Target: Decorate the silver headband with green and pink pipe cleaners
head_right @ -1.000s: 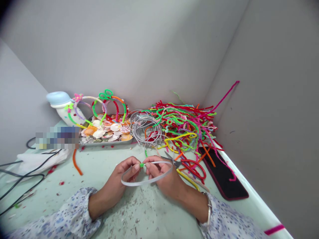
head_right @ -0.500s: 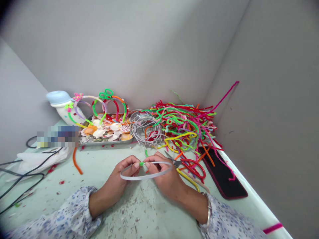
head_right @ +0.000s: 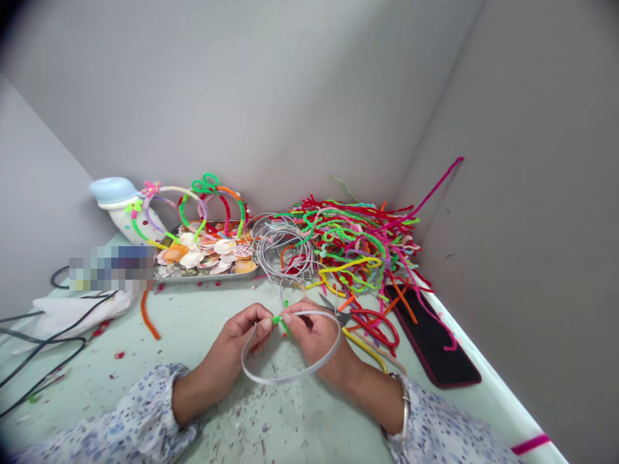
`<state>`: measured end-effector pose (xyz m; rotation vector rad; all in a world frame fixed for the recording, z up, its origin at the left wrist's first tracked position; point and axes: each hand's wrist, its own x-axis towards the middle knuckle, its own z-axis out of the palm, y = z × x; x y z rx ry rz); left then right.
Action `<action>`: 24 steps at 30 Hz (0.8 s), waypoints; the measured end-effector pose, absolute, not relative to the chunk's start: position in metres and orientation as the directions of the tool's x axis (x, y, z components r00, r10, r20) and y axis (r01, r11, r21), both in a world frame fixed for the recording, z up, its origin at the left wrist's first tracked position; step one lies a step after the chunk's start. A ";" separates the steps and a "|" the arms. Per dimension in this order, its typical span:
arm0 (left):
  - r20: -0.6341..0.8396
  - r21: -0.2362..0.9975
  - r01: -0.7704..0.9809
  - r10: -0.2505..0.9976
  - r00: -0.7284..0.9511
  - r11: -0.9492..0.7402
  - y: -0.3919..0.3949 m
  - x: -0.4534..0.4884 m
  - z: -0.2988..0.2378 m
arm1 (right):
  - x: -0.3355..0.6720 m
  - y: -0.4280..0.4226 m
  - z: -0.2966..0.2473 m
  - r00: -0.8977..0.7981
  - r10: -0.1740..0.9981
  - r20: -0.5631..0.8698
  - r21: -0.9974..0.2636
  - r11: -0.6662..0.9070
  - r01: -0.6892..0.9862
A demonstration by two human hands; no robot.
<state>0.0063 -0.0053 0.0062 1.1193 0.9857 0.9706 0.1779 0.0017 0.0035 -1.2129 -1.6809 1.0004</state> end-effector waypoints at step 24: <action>-0.096 0.987 -0.102 0.959 0.265 0.127 -0.002 0.005 -0.001 | 0.176 -0.004 0.002 -0.209 0.952 0.223 -0.947 0.262 0.184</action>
